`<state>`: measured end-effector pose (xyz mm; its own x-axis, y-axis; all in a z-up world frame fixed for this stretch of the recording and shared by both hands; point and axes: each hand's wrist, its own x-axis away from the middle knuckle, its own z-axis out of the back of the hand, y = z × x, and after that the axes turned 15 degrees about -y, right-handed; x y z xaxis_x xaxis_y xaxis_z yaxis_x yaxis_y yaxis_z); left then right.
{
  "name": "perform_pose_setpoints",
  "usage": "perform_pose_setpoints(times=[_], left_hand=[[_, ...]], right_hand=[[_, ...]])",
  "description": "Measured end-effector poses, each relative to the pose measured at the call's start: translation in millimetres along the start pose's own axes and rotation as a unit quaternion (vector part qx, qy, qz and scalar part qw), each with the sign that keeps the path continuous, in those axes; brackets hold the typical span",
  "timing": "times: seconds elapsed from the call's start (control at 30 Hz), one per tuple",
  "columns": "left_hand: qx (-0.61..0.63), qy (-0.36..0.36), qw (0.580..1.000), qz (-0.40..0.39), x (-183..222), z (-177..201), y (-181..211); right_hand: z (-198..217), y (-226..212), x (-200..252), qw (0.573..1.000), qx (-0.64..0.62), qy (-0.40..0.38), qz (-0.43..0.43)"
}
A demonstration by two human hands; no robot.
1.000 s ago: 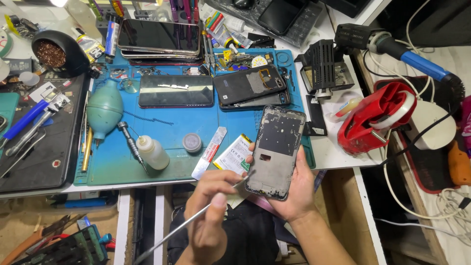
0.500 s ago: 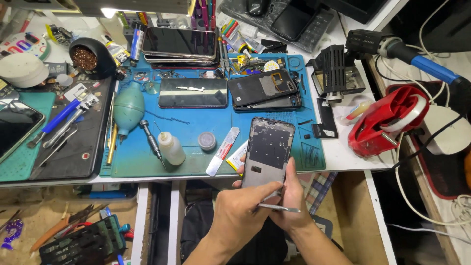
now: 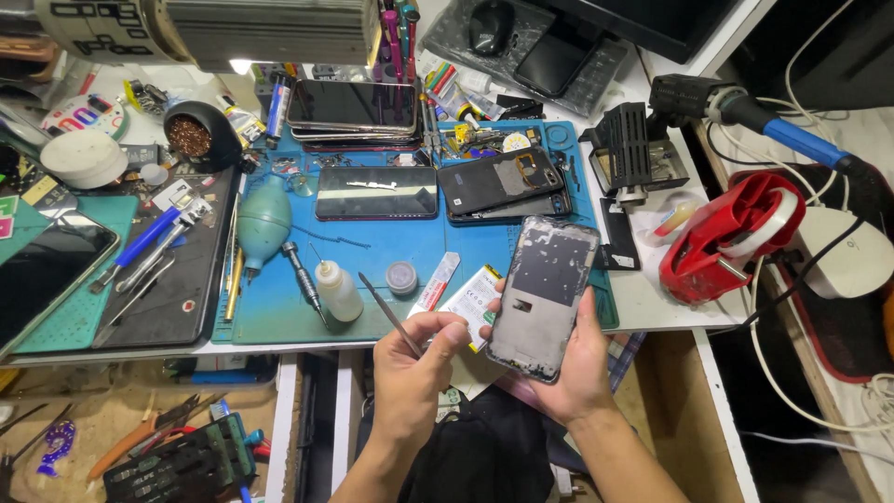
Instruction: Reinstalling a battery into a mobile phone chassis after cleaning adhesive residue from the frame.
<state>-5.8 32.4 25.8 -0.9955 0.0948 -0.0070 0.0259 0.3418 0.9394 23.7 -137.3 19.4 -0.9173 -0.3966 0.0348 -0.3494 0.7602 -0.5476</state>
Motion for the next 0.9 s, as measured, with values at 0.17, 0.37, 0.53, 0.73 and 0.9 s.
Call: perform_pose_setpoints(times=[0.17,0.37,0.53,0.73,0.9], left_hand=[[0.111,-0.018,0.994,0.016,1,0,1],[0.021,-0.039,0.999,-0.001,9,-1,9],[-0.053,-0.01,0.998,-0.027,12,-9,7],[-0.182,-0.009,0.979,-0.091,20,-22,3],[-0.226,-0.136,0.959,-0.102,45,-71,35]], right_hand=[[2,-10,-3,0.997,0.004,-0.013,0.082],[0,-13,-4,0.996,0.025,0.034,0.076],[34,-9,-7,0.998,-0.028,0.016,0.048],[54,-10,-4,0.991,-0.077,-0.082,0.077],[68,-7,-7,0.988,-0.075,-0.112,0.071]])
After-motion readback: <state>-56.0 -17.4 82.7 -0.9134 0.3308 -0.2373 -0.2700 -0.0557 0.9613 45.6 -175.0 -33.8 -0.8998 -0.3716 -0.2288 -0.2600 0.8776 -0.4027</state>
